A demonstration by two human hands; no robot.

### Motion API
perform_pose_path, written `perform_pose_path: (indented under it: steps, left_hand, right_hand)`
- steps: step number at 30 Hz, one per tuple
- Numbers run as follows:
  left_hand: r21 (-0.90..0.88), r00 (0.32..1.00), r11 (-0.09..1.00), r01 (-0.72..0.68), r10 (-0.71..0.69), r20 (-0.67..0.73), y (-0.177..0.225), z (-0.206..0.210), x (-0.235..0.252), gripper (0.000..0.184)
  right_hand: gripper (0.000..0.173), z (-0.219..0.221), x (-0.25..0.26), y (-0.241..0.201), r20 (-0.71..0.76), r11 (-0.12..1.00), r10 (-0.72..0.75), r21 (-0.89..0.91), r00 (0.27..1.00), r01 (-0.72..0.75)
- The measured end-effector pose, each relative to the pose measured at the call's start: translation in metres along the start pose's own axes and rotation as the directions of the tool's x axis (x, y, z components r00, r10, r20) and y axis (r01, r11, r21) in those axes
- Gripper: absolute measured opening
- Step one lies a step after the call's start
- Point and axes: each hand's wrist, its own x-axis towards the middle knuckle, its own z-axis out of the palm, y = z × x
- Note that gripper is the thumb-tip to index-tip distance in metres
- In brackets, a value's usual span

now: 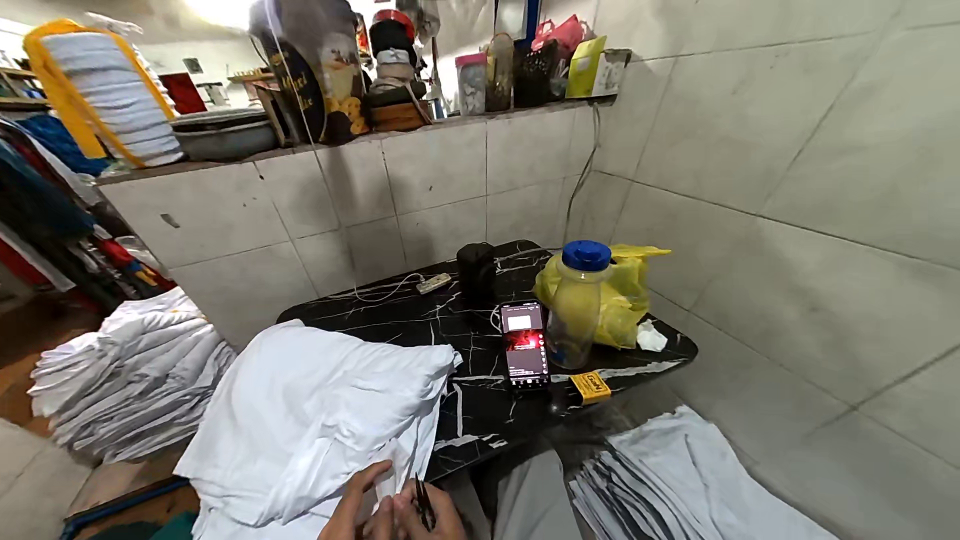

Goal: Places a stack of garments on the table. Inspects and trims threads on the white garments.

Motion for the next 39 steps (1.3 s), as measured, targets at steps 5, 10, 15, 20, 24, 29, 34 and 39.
perform_pose_path:
  steps: [5,10,15,20,24,29,34,39]
  left_hand:
    - [-0.071,0.999,0.997,-0.04,0.041,0.004,-0.009,0.005,0.0,0.03]
    - [-0.08,0.997,0.994,-0.076,0.078,0.025,-0.015,0.015,-0.007,0.028]
    - [-0.087,0.997,0.993,-0.08,0.078,-0.026,-0.014,0.011,-0.01,0.028]
    - [-0.069,0.994,0.995,-0.078,0.073,-0.084,-0.014,0.01,-0.006,0.027]
    - [-0.065,0.991,0.992,-0.108,0.102,-0.09,-0.015,0.007,-0.001,0.026]
    - [-0.05,0.99,0.991,-0.124,0.12,-0.071,-0.02,0.006,-0.001,0.025]
    - [-0.074,0.988,0.988,-0.136,0.13,-0.078,-0.025,0.009,-0.006,0.024]
    - [-0.113,0.992,0.988,-0.107,0.099,-0.08,-0.026,0.005,-0.009,0.025]
  right_hand:
    - [0.031,-0.004,0.0,0.0,0.014,0.993,-0.016,-0.117,1.0,0.018]
    - [0.025,-0.002,0.0,-0.009,-0.045,0.99,0.025,-0.136,0.999,-0.031]
    - [0.021,0.002,-0.001,-0.005,-0.045,0.992,0.038,-0.116,0.998,-0.043]
    - [0.014,0.0,-0.003,-0.002,-0.039,0.993,0.044,-0.11,0.998,-0.048]
    - [0.018,-0.003,-0.005,0.001,-0.023,0.995,0.029,-0.097,0.999,-0.031]
    - [0.033,-0.002,-0.003,-0.002,0.004,0.989,0.037,-0.14,0.999,-0.036]
    - [0.023,0.003,-0.002,-0.007,-0.055,0.982,0.056,-0.179,0.997,-0.065]
    - [0.017,0.004,-0.004,-0.004,-0.039,0.988,0.026,-0.153,0.999,-0.032]
